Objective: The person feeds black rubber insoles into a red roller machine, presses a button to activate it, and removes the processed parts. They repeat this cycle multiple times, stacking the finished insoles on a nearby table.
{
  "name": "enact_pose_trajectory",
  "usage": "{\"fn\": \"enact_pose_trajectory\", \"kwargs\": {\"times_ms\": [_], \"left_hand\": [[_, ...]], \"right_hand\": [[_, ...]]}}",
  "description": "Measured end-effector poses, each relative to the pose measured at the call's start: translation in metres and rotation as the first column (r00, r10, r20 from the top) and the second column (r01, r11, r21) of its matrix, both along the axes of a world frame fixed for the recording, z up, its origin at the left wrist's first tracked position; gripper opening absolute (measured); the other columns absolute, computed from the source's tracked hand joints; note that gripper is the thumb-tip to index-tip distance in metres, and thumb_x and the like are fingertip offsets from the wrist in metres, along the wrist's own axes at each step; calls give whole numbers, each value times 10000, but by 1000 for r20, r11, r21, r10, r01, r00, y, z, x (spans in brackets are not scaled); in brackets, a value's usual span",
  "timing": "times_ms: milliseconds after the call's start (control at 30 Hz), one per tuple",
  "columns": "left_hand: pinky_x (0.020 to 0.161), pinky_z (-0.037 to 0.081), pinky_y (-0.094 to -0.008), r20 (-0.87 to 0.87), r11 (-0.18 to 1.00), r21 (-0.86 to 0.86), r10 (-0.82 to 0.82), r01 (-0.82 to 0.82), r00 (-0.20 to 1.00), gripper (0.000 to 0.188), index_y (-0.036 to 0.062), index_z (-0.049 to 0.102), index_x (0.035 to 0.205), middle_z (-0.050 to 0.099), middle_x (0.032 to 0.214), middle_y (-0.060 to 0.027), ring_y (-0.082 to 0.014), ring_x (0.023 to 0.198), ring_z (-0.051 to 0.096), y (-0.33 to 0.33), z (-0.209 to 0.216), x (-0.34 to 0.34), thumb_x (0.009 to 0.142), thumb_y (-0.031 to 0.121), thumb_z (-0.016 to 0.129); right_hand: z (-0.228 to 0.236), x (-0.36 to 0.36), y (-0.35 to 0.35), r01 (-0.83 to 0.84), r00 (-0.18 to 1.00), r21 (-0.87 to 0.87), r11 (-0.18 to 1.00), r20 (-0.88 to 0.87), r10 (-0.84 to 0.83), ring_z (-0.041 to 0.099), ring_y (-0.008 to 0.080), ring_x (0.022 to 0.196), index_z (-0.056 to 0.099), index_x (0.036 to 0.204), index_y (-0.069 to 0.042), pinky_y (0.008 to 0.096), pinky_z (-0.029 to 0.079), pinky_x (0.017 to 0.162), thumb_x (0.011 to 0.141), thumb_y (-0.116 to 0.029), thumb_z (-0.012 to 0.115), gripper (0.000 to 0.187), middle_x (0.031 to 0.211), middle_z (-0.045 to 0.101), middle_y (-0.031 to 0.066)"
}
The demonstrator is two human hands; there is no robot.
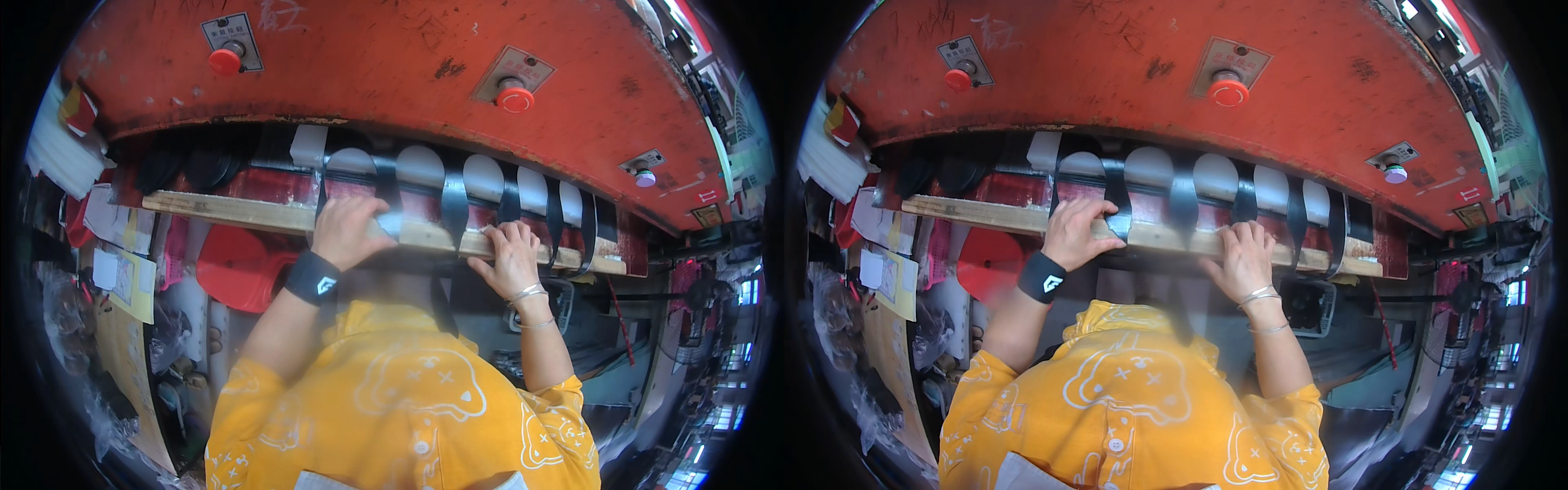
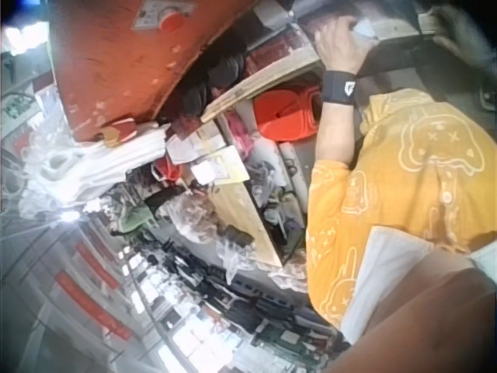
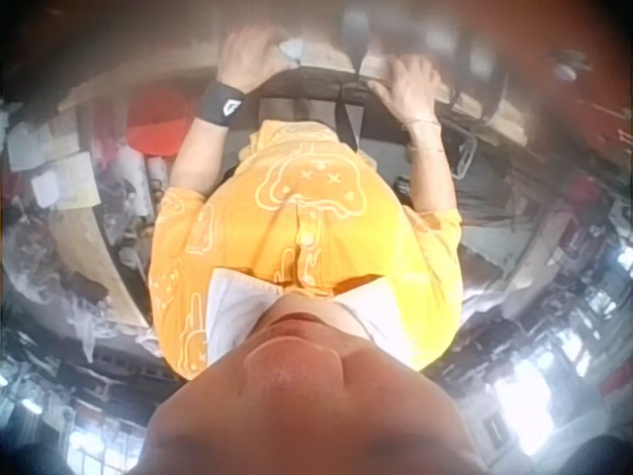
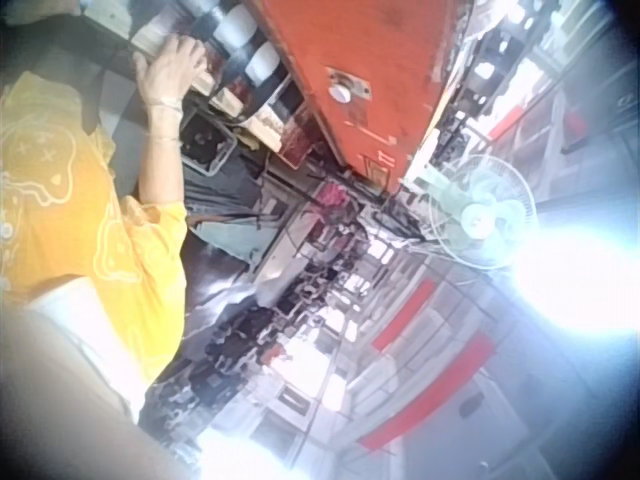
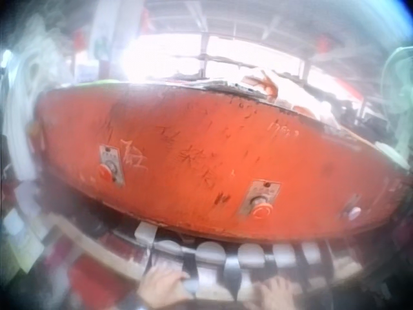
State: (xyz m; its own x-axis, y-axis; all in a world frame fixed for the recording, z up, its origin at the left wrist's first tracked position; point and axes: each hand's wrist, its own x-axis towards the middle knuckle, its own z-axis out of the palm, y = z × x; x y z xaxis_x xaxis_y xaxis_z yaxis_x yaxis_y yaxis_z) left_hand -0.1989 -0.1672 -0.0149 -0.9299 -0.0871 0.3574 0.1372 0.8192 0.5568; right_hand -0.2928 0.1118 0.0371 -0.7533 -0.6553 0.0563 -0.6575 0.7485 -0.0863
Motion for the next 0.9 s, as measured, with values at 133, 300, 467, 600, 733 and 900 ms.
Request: {"fn": "enact_pose_trajectory", "kwargs": {"times_ms": [133,300,467,600,733,900], "left_hand": [[858,435,-398,152,998,61,-10,1,988,431,118,634,1040,642,1005,-92,-293,983,588,11,7,32,678,296,787],[788,509,-398,328,980,185,-134,75,935,340,111,643,1002,674,890,-86,-294,856,646,15,27,72,730,277,761],[957,432,-441,-152,942,285,225,-176,962,865,-9,395,1355,493,1289,-225,-367,1172,507,-1,32,66,766,549,696],[1132,182,-513,105,977,-20,213,-212,971,1174,-57,201,1452,314,1453,-282,-417,1372,284,1,26,78,670,666,693],[1134,180,-514,147,955,-229,224,-187,964,1112,-57,318,1410,335,1449,-270,-396,1379,285,14,22,104,635,626,731],[1129,200,-510,127,962,-186,225,-200,966,1018,-41,388,1370,355,1441,-256,-382,1371,301,19,25,109,636,552,771]], "right_hand": [[39,-15,-7,-54,925,79,995,379,20,596,290,881,707,956,-36,374,488,805,745,-322,740,357,886,648,139],[40,-17,-79,-103,968,-424,900,166,190,516,339,1169,544,1261,-55,392,424,979,762,-299,743,590,1222,552,185],[-13,36,-177,-211,971,-358,909,28,237,304,494,1261,455,1342,-136,578,274,1026,598,-381,796,854,1402,334,265],[-7,62,-167,-200,947,-390,899,158,280,306,505,1275,508,1320,-141,573,284,1046,574,-294,769,805,1421,341,260],[21,47,-111,-185,863,-553,812,304,403,332,510,1281,574,1277,-154,549,305,1073,571,-279,760,741,1444,371,214],[16,44,-79,-118,955,-400,909,206,215,324,489,1315,597,1262,-159,521,298,1082,566,-268,753,722,1463,380,185]]}}
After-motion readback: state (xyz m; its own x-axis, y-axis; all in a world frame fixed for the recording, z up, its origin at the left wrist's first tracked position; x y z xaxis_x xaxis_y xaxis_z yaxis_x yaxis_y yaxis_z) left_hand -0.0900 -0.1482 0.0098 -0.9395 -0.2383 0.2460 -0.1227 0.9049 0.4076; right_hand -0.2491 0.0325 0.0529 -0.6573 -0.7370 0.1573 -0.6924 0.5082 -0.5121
